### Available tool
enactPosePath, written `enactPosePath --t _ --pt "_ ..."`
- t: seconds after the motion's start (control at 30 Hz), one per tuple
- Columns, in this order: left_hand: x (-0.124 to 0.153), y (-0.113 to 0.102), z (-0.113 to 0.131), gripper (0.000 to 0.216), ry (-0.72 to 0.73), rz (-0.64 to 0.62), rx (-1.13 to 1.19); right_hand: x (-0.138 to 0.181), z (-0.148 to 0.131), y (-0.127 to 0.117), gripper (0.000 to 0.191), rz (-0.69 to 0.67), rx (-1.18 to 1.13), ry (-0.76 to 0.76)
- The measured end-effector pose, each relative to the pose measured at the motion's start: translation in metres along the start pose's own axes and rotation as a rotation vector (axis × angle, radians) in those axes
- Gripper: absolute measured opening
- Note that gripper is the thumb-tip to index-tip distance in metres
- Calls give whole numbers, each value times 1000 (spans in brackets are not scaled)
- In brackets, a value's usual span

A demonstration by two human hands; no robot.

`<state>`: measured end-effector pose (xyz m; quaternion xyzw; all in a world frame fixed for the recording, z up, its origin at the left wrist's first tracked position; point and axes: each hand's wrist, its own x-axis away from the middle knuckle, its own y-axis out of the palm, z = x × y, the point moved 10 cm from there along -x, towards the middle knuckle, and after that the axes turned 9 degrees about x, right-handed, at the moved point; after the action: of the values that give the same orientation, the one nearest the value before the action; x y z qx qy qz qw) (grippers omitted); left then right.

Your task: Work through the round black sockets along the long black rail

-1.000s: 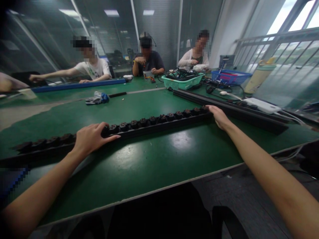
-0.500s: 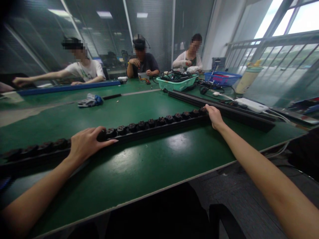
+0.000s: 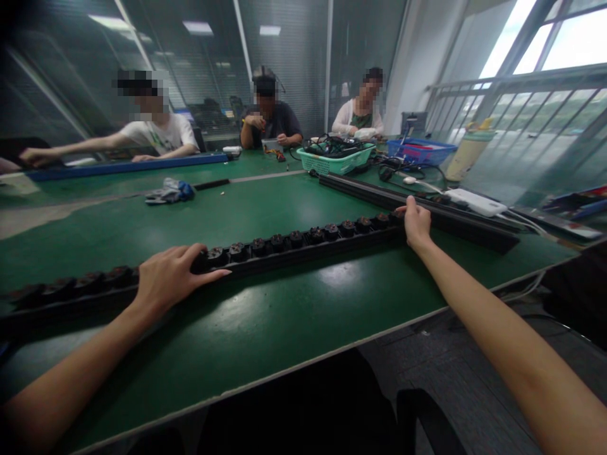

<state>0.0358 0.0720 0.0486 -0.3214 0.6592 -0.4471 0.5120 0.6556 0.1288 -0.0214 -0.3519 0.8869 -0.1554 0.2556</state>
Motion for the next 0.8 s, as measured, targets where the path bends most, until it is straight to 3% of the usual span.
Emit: enactPosePath --t 0.1,0.43,0.7,0.8 --pt "0 0 3 81 12 6 -13 4 3 -11 50 109 -40 77" --pt "-1 2 1 82 -3 7 14 2 -9 1 47 -56 -115 -89" --pt "-4 1 -3 83 28 6 43 4 -16 1 54 -59 -81 -106" --pt "-6 4 -7 76 61 -52 105 6 -24 -1 51 -95 -55 -158"
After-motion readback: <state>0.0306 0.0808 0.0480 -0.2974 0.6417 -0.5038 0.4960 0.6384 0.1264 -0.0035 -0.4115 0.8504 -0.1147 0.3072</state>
